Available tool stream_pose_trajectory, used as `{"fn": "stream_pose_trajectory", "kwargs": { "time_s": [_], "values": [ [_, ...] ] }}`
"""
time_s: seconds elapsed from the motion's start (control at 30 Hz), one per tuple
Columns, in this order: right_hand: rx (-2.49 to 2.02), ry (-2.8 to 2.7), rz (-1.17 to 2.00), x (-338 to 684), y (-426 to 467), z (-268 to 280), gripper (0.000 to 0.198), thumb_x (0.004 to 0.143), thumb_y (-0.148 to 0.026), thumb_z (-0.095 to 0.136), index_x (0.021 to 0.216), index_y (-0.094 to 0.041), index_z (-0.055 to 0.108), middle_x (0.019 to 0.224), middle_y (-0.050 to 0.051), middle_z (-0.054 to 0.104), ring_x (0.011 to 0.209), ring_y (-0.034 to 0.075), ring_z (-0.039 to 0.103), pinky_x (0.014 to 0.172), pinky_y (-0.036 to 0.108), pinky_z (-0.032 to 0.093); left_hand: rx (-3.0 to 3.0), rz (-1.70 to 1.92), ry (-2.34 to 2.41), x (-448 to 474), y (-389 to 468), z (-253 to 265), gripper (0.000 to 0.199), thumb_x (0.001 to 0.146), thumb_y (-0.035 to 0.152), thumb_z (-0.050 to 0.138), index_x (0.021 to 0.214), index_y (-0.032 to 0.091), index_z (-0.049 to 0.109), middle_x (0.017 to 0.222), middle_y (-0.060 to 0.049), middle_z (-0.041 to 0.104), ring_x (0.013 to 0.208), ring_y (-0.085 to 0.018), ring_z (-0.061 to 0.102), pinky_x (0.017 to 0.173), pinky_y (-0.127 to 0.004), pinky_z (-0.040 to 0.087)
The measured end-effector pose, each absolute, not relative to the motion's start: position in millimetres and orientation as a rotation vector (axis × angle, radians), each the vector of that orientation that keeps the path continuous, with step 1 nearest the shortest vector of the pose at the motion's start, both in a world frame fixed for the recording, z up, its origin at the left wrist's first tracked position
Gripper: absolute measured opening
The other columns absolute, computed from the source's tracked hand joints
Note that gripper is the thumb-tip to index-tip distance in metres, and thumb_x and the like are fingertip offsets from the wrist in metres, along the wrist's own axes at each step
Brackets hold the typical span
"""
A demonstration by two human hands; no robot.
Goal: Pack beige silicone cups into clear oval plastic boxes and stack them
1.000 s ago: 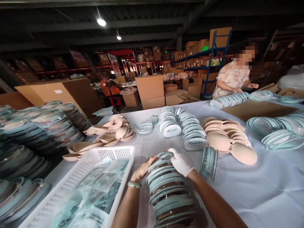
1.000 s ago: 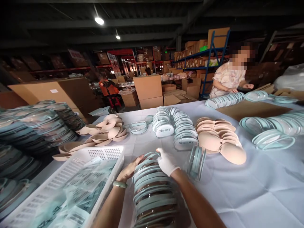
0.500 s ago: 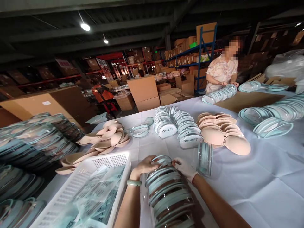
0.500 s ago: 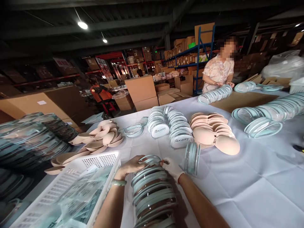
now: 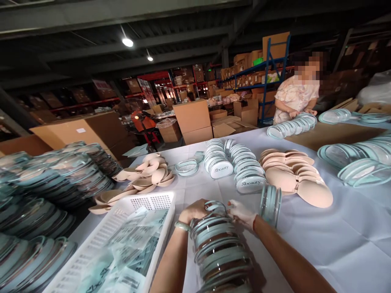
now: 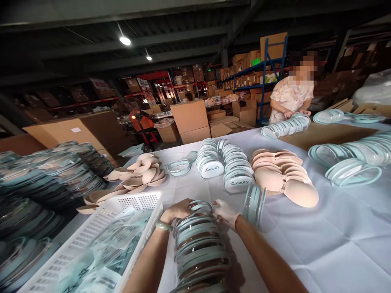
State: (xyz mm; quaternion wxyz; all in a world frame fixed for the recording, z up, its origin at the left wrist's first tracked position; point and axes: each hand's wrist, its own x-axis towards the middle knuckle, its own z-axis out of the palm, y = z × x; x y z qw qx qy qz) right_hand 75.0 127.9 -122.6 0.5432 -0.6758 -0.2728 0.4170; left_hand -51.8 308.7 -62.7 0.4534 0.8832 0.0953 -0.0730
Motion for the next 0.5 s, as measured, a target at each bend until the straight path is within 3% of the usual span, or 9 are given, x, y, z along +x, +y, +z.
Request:
{"fn": "stream_pose_trajectory", "kwargs": {
  "time_s": [0.17,0.33,0.4,0.5],
  "values": [
    [-1.669,-0.762,0.797,59,136,-89,0.026,0.078,-0.029,0.053,0.099,-0.025,0.038,0.057,-0.011,0.040,0.047,0.010,0.034,0.051,0.023,0.028,2.109,-0.128,0.205,-56,309,-65,0.049,0.065,0.046,0.083,0.103,0.016,0.079,0.090,-0.006,0.080,0.094,-0.036,0.071,0.086,-0.042,0.057],
    [-1.802,-0.922,0.718,75,153,-75,0.018,0.081,-0.016,0.053,0.094,-0.023,0.044,0.062,-0.009,0.045,0.052,0.009,0.039,0.055,0.022,0.030,1.963,0.027,0.162,-89,315,-69,0.068,0.088,0.060,0.055,0.136,0.013,0.063,0.131,-0.014,0.071,0.127,-0.035,0.061,0.108,-0.047,0.046],
    [-1.907,-0.951,0.640,86,149,-79,0.019,0.078,-0.009,0.051,0.089,-0.022,0.043,0.064,-0.008,0.043,0.057,0.010,0.040,0.060,0.022,0.032,1.943,0.054,0.191,-96,316,-70,0.069,0.093,0.064,0.046,0.134,0.012,0.064,0.133,-0.017,0.070,0.127,-0.034,0.062,0.109,-0.047,0.047],
    [-2.034,-1.046,0.519,93,140,-82,0.020,0.077,-0.005,0.048,0.088,-0.021,0.044,0.067,-0.006,0.045,0.063,0.012,0.045,0.066,0.024,0.037,1.982,0.073,0.280,-87,312,-70,0.067,0.095,0.066,0.042,0.112,0.011,0.075,0.112,-0.017,0.077,0.112,-0.036,0.069,0.101,-0.047,0.053]
  ]
}}
